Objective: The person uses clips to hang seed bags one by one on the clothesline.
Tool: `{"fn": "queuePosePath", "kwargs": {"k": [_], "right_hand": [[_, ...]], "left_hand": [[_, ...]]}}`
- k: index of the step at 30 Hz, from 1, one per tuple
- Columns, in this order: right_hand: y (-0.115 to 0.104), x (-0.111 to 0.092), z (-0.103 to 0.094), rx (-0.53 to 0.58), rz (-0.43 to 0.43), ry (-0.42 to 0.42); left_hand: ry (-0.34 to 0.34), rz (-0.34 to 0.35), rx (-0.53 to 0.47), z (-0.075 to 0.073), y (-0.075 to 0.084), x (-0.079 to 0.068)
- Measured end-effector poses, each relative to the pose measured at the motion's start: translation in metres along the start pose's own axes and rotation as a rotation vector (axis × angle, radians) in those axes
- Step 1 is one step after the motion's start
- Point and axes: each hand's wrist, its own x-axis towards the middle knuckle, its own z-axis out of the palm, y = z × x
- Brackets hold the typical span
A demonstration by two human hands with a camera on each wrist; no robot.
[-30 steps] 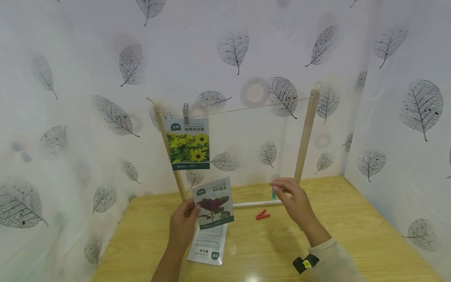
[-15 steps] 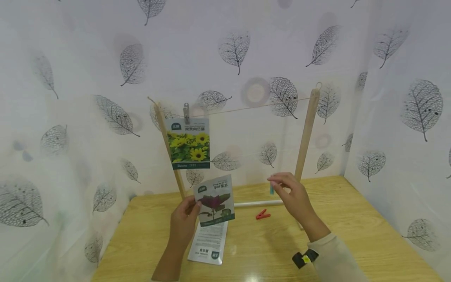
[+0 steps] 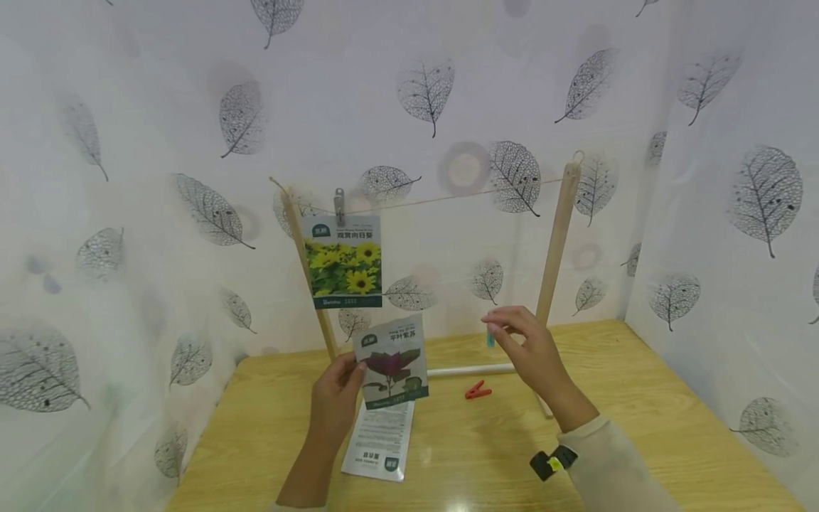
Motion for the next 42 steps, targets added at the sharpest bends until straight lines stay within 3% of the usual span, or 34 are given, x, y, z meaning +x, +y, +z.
{"fn": "queuePosePath", "kwargs": {"k": [13, 26, 35, 42], "right_hand": [[-0.007, 0.008, -0.001, -0.035, -0.026, -0.004], [-0.019, 0.015, -0.004, -0.051, -0.014, -0.008], [-0.022, 0.023, -0.006, -0.041, -0.042, 0.014], [-0.027, 0.028, -0.008, -0.014, -0.061, 0.027]], "left_hand": [[-0.021, -0.002, -0.045, -0.001, 0.005, 0.001], [-0.015, 0.013, -0.105, 0.007, 0.009, 0.006], [-0.008, 0.0, -0.076, 0.008, 0.015, 0.007], [-0.01, 0.027, -0.085, 0.011, 0.021, 0.011]]}}
